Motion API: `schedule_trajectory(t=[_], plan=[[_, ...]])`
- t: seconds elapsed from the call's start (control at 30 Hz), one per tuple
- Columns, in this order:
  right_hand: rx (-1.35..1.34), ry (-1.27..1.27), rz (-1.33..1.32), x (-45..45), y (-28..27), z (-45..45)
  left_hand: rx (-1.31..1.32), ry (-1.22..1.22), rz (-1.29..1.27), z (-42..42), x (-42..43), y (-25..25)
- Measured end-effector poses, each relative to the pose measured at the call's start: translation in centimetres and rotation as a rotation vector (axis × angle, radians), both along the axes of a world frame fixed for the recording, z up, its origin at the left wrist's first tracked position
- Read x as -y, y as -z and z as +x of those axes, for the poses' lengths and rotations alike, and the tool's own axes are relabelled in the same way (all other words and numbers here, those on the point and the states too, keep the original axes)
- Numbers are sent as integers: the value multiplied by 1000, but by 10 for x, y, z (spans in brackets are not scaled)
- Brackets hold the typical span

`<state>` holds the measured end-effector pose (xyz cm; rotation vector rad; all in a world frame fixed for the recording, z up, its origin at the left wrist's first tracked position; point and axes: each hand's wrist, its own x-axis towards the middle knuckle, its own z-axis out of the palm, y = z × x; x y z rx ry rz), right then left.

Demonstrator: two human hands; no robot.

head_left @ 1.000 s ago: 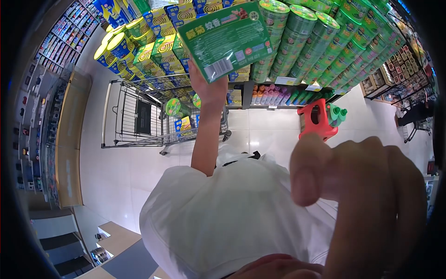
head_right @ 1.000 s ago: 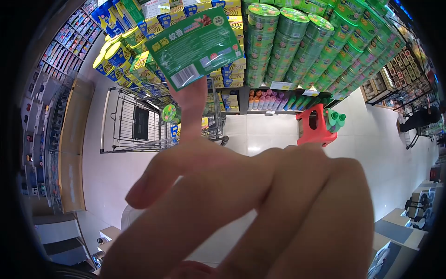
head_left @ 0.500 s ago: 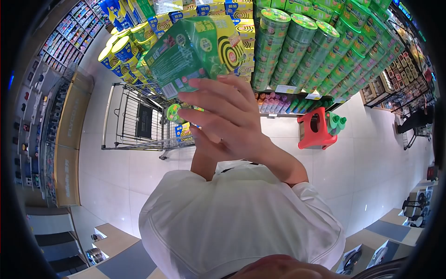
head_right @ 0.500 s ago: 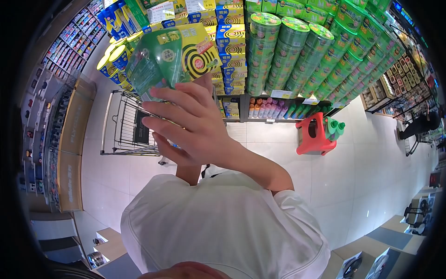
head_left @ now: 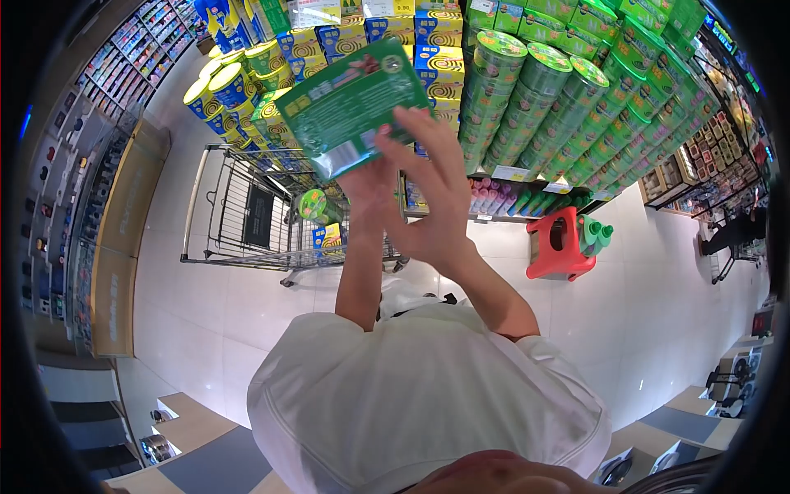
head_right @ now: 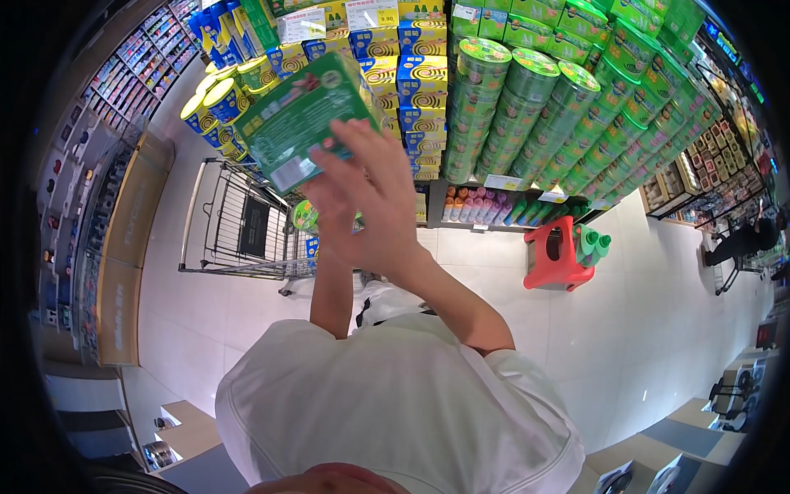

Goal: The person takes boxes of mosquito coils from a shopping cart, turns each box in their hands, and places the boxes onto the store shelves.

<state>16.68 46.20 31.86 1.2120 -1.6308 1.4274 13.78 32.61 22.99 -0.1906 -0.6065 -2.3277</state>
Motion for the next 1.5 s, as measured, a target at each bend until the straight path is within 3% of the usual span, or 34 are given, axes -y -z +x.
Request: schedule_trajectory(t=[0.2, 0.4, 0.57, 0.8, 0.93, 1.0, 1.2, 1.5], plan=[[116, 82, 113, 4, 14, -33, -29, -78, -85, 4, 20, 11], [415, -61, 141, 23, 23, -62, 19, -296, -185, -2, 47, 21], [522, -209, 104, 62, 55, -105, 234, -471, -552, 0, 78, 16], [679, -371, 110, 125, 107, -143, 374, -495, -840, -11, 139, 15], [759, -400, 126, 170, 130, -156, 510, -434, -912, -23, 186, 36], [667, -317, 215, 193, 143, -168, 556, -441, -945, -31, 211, 52], [758, -446, 298, 266, 183, -201, 775, -519, -1061, -51, 277, 80], [867, -433, 338, 359, 226, -237, 870, -527, -1167, -96, 367, 104]])
